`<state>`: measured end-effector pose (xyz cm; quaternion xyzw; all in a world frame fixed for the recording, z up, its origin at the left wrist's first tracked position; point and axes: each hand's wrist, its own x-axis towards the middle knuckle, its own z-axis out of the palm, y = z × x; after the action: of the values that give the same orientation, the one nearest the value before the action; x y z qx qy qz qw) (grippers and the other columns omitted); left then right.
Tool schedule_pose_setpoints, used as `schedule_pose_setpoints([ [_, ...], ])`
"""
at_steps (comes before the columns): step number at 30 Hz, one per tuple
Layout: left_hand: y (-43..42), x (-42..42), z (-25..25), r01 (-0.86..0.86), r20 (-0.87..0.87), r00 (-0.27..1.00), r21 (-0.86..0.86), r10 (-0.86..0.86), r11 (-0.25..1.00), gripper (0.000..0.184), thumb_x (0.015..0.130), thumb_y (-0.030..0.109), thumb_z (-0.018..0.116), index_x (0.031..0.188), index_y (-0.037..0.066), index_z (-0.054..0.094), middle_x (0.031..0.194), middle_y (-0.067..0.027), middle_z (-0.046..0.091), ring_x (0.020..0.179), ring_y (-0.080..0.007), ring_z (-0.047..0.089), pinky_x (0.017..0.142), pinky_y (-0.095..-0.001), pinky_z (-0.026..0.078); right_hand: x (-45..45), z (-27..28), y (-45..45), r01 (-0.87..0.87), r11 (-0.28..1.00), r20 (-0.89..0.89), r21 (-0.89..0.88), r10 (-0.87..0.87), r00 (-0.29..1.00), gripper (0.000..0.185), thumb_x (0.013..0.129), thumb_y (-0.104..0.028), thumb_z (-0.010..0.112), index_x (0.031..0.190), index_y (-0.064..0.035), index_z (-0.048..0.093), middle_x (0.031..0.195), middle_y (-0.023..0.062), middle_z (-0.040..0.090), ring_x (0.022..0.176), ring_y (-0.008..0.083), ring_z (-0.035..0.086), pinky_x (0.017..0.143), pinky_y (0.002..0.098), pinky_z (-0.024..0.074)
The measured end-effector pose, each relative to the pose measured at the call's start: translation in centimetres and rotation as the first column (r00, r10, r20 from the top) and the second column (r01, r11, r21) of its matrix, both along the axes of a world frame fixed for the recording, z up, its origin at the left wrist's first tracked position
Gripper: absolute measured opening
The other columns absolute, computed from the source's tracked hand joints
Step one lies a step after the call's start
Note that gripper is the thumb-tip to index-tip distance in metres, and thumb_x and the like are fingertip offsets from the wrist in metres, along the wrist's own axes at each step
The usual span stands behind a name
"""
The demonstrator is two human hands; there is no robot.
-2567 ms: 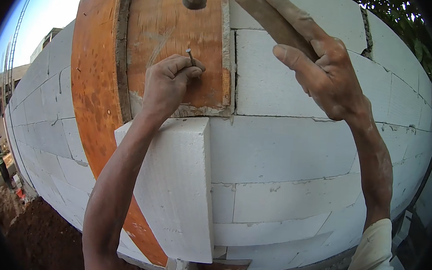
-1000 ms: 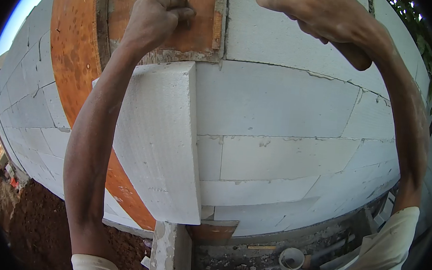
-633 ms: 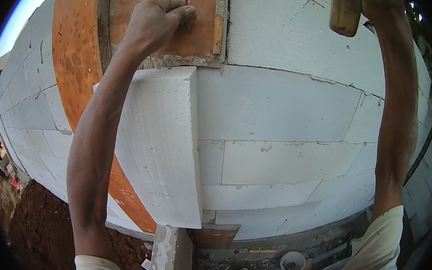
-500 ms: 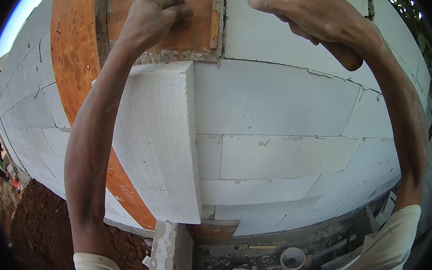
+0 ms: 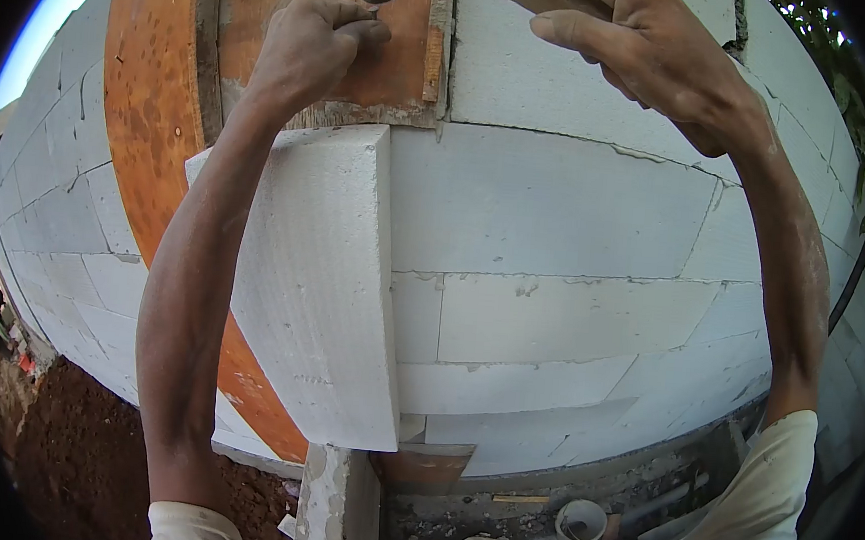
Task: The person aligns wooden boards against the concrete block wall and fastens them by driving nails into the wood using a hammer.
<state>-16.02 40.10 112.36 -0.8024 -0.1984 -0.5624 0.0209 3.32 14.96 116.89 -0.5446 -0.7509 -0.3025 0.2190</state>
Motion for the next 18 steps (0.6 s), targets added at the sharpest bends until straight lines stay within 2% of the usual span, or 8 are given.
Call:
schedule_pose_setpoints([
  [4,0.5,0.2,-0.2,0.004,0.028,1.000,0.044,-0.005,0.999,0.028,0.103,0.026,0.073,0.116,0.005,0.083,0.101,-0.0071,0.082,0.094,-0.0139,0.075,0.095,-0.0339,0.057,-0.6,0.3,0.8,-0.492,0.778,-0.208,0.392,0.595,0.776,0.073,0.107,-0.019,0.063,0.169,-0.0021,0.027,0.072,-0.0008,0.058,0.044,0.0038,0.049,0.037,0.0189,0.0443],
  [6,0.7,0.1,0.0,0.026,0.025,0.999,0.045,-0.027,0.999,0.027,0.103,0.026,0.073,0.116,0.005,0.083,0.102,-0.0075,0.082,0.094,-0.0139,0.075,0.095,-0.0336,0.057,-0.7,-0.8,1.9,-0.470,0.763,-0.291,0.444,0.619,0.730,0.077,0.108,-0.022,0.061,0.170,-0.0017,0.021,0.085,0.0065,0.065,0.053,0.0096,0.058,0.048,0.0232,0.0530],
  [9,0.0,0.1,-0.2,0.048,0.033,0.998,-0.024,-0.047,0.999,0.026,0.102,0.025,0.074,0.115,0.004,0.083,0.100,-0.0077,0.082,0.093,-0.0142,0.074,0.093,-0.0340,0.057,0.0,-2.2,1.6,-0.120,0.993,0.038,0.020,0.120,0.992,0.077,0.107,-0.024,0.059,0.170,-0.0008,0.020,0.144,0.0228,0.051,0.124,0.0302,0.053,0.107,0.0411,0.0424],
  [10,-0.5,0.2,-0.2,0.034,0.022,0.999,-0.005,-0.034,0.999,0.026,0.100,0.023,0.075,0.113,0.002,0.083,0.100,-0.0116,0.081,0.091,-0.0182,0.075,0.090,-0.0366,0.058,-0.2,-2.0,-0.2,-0.049,0.991,-0.032,-0.126,0.045,0.998,0.077,0.107,-0.024,0.058,0.170,-0.0005,0.020,0.164,0.0282,0.046,0.147,0.0370,0.051,0.127,0.0470,0.0388],
  [13,-0.4,0.0,-0.1,0.015,0.021,1.000,0.048,-0.016,0.999,0.025,0.099,0.020,0.076,0.112,-0.001,0.082,0.101,-0.0124,0.080,0.090,-0.0182,0.074,0.088,-0.0370,0.057,2.1,0.1,0.8,-0.010,1.000,0.130,0.026,0.007,0.992,0.076,0.109,-0.028,0.057,0.173,-0.0110,0.018,0.162,0.0246,0.050,0.144,0.0346,0.055,0.123,0.0450,0.0439],
  [14,-0.1,0.1,-0.3,0.022,0.015,1.000,0.066,-0.024,0.998,0.024,0.100,0.019,0.075,0.111,-0.001,0.082,0.101,-0.0092,0.078,0.092,-0.0142,0.071,0.087,-0.0347,0.056,0.4,-1.1,0.3,-0.235,0.959,-0.147,0.160,0.259,0.955,0.076,0.109,-0.028,0.059,0.173,-0.0138,0.020,0.161,0.0243,0.051,0.143,0.0286,0.058,0.118,0.0399,0.0487],
  [15,0.1,0.1,-0.3,0.022,0.019,1.000,0.080,-0.024,0.997,0.024,0.100,0.019,0.075,0.111,-0.001,0.082,0.101,-0.0092,0.078,0.092,-0.0142,0.071,0.087,-0.0347,0.056,0.3,-2.0,0.7,-0.361,0.883,-0.202,0.301,0.429,0.881,0.070,0.109,-0.027,0.059,0.169,-0.0112,0.027,0.139,0.0198,0.056,0.119,0.0251,0.059,0.103,0.0386,0.0521],
  [18,0.2,0.3,-0.2,0.057,0.064,0.996,0.022,-0.058,0.998,0.019,0.098,0.013,0.075,0.104,-0.004,0.082,0.100,-0.0110,0.076,0.089,-0.0164,0.070,0.085,-0.0341,0.054,2.8,-3.9,4.9,-0.269,0.894,-0.091,0.357,0.320,0.943,0.055,0.108,-0.023,0.058,0.158,-0.0037,0.050,0.074,0.0064,0.069,0.050,0.0147,0.062,0.059,0.0346,0.0621],
])
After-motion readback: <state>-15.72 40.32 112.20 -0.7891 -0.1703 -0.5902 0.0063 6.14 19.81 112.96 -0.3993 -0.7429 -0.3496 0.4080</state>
